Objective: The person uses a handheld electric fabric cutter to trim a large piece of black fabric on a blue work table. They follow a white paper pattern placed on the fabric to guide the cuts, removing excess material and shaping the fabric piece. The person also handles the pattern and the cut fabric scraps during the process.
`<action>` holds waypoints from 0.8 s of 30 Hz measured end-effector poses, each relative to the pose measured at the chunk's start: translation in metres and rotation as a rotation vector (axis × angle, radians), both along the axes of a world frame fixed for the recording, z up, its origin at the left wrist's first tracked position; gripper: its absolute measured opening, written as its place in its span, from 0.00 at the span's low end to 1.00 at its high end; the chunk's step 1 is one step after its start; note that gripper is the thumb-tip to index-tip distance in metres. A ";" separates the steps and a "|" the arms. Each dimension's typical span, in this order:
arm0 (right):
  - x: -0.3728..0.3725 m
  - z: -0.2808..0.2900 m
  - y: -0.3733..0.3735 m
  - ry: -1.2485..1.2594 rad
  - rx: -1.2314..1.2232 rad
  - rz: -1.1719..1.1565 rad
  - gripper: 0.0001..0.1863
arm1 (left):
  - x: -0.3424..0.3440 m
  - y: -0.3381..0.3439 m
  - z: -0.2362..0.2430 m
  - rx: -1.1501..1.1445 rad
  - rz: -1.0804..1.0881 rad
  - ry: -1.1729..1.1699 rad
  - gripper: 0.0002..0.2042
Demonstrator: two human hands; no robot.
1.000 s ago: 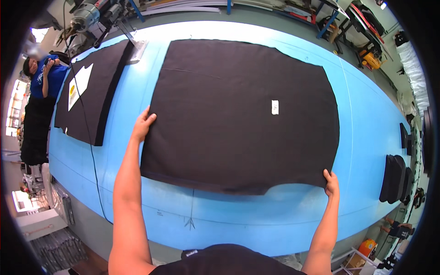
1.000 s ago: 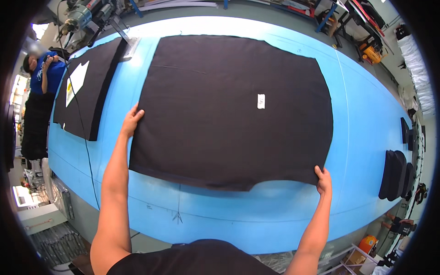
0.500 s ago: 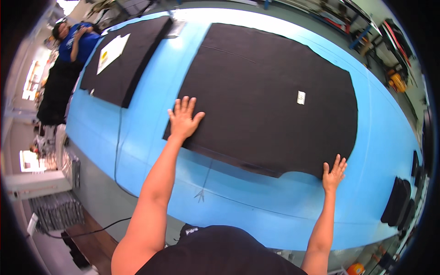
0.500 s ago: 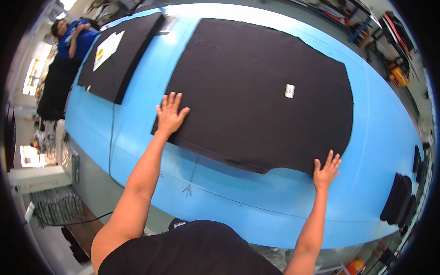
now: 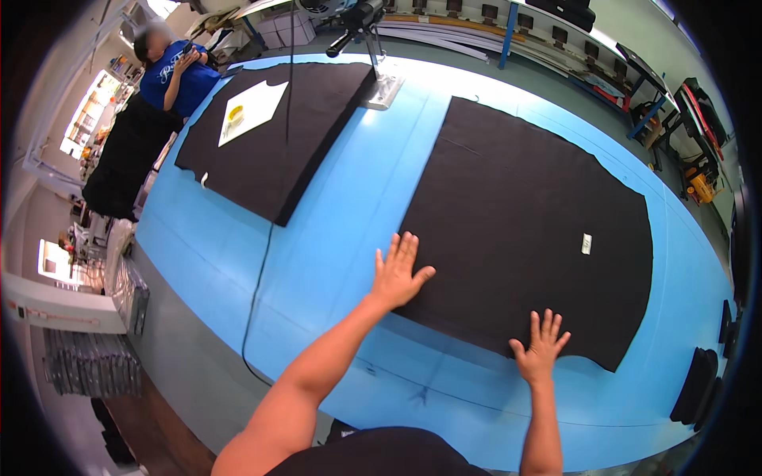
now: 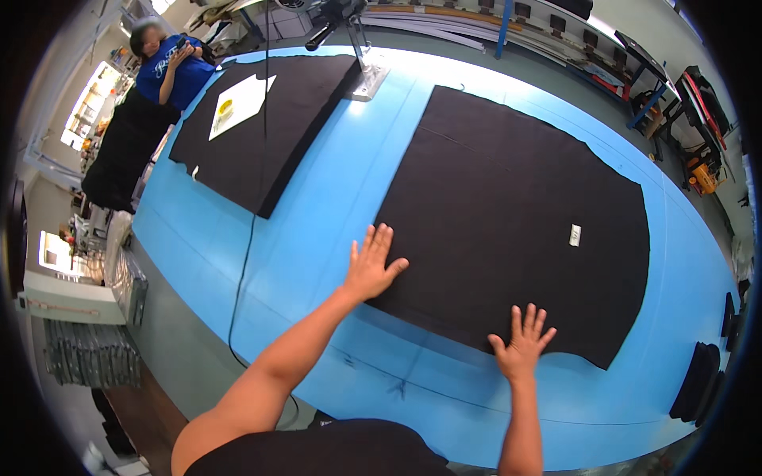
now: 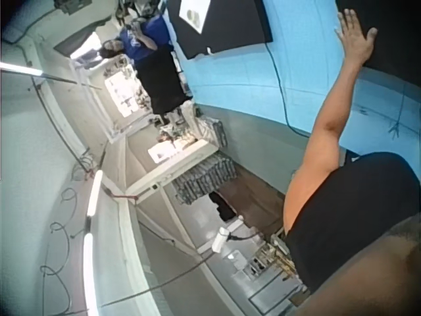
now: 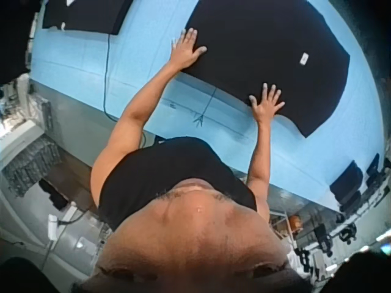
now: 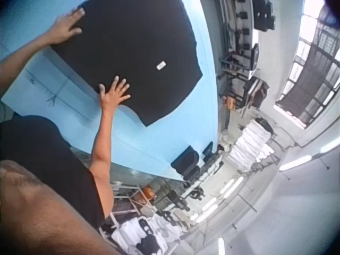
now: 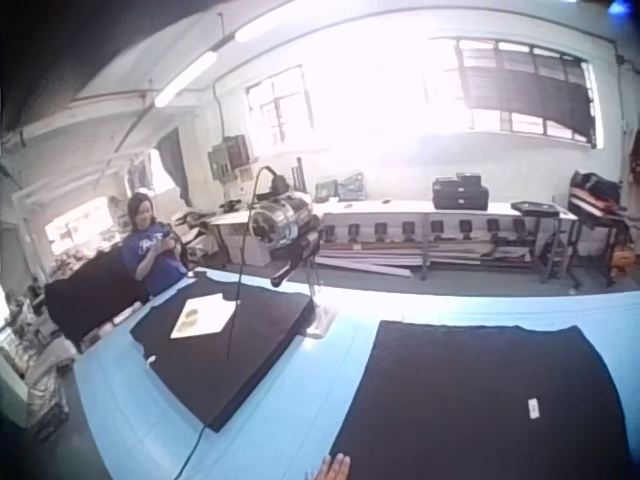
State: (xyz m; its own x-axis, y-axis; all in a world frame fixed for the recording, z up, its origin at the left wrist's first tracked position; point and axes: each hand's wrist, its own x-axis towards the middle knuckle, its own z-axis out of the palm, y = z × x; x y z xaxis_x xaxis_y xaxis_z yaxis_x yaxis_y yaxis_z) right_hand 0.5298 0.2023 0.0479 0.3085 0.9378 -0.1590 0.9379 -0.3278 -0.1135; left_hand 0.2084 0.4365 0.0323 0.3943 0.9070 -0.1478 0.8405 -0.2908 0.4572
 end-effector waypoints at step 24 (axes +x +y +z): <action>-0.309 0.153 0.791 1.313 0.427 -0.301 0.26 | -0.476 0.105 -0.067 0.317 0.313 -0.140 0.21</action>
